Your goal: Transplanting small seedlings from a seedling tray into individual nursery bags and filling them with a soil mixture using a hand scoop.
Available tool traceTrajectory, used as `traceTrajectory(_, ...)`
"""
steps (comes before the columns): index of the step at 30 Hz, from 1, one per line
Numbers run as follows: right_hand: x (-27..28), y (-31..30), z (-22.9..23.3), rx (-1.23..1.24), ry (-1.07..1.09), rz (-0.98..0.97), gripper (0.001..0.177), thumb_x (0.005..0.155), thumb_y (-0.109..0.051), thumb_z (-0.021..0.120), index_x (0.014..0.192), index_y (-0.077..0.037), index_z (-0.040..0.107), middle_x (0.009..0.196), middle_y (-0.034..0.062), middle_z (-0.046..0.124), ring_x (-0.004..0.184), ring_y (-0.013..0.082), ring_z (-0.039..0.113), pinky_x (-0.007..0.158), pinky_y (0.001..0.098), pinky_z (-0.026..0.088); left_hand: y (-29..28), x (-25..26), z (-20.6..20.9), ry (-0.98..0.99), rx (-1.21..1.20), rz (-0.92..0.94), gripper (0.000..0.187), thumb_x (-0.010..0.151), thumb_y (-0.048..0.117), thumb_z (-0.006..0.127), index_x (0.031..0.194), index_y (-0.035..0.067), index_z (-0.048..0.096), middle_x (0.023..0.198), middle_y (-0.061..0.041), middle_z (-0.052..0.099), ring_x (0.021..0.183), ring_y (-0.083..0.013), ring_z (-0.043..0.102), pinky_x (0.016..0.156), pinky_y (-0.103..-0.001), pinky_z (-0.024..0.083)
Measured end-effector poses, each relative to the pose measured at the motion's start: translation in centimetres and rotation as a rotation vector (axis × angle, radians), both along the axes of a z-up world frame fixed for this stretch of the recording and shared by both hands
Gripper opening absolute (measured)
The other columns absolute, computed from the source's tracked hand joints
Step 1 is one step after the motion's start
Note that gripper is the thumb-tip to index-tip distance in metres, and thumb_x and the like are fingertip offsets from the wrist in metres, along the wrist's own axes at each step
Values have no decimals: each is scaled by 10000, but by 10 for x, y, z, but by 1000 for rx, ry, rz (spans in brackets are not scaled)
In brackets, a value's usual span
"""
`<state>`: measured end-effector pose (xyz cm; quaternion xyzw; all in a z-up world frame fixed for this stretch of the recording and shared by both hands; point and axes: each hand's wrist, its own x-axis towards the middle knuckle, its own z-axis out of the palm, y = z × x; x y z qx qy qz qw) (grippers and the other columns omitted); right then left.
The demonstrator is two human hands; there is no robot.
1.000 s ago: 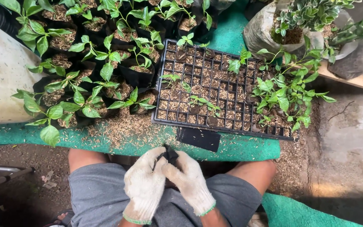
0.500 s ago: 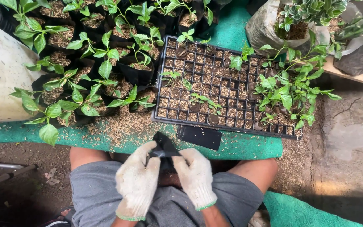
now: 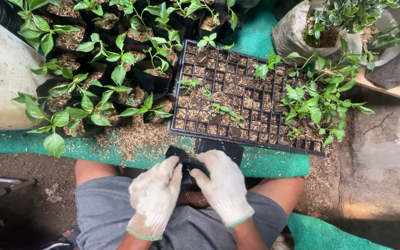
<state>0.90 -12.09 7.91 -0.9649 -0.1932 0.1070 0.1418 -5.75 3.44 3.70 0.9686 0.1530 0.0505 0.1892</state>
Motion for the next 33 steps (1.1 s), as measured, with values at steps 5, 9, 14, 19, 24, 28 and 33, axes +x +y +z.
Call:
traceTrajectory(5, -18, 3, 82, 485, 468, -597, 380, 887, -246, 563, 1182, -173, 791, 724, 13, 784, 633, 106, 765, 653, 245, 610, -4, 2, 5, -129, -18, 55, 212, 930, 401, 683, 1138, 377, 713, 732, 78, 691, 565, -241, 668, 547, -393, 534)
traceTrajectory(9, -25, 14, 64, 552, 758, -603, 412, 952, -216, 549, 1307, -210, 759, 667, 29, 679, 509, 83, 527, 465, 243, 446, -13, 7, 7, -43, -113, 30, 235, 938, 431, 628, 1142, 362, 721, 838, 86, 751, 639, -255, 713, 613, -398, 551)
traceTrajectory(14, -35, 7, 14, 223, 449, -151, 369, 974, -318, 445, 1269, -221, 644, 1023, 40, 730, 792, 299, 741, 705, 454, 539, -16, 5, 5, -129, -280, 155, 244, 932, 397, 658, 1098, 302, 811, 1055, 117, 802, 857, -130, 759, 832, -289, 551)
traceTrajectory(19, -22, 13, 2, 187, 612, -286, 331, 965, -374, 447, 766, -142, 574, 717, 38, 639, 658, 211, 615, 601, 376, 464, -26, -5, 7, -104, -207, 53, 294, 904, 436, 654, 1170, 372, 760, 852, 73, 777, 686, -231, 711, 702, -368, 543)
traceTrajectory(24, -12, 9, -38, -55, 447, -267, 392, 859, -338, 505, 595, -50, 463, 629, 166, 609, 575, 353, 517, 573, 495, 364, -15, -10, 17, -164, -101, -86, 279, 945, 454, 583, 1183, 361, 695, 716, 80, 664, 588, -224, 654, 627, -385, 528)
traceTrajectory(28, 0, 26, 18, 60, 494, -279, 163, 706, -249, 586, 626, -122, 521, 605, 28, 627, 663, 180, 564, 616, 409, 449, 19, -18, 35, -269, -334, -170, 650, 804, 357, 733, 1383, 119, 558, 1174, -105, 610, 1087, -355, 576, 1003, -500, 444)
traceTrajectory(33, -6, 45, 48, 249, 519, -131, 291, 814, -267, 668, 659, -166, 443, 707, -116, 439, 769, 43, 449, 591, 327, 442, 41, -10, 5, -308, 13, -325, 1100, 498, 423, 968, 1406, 31, 488, 1476, -253, 490, 1365, -477, 474, 1136, -650, 375)
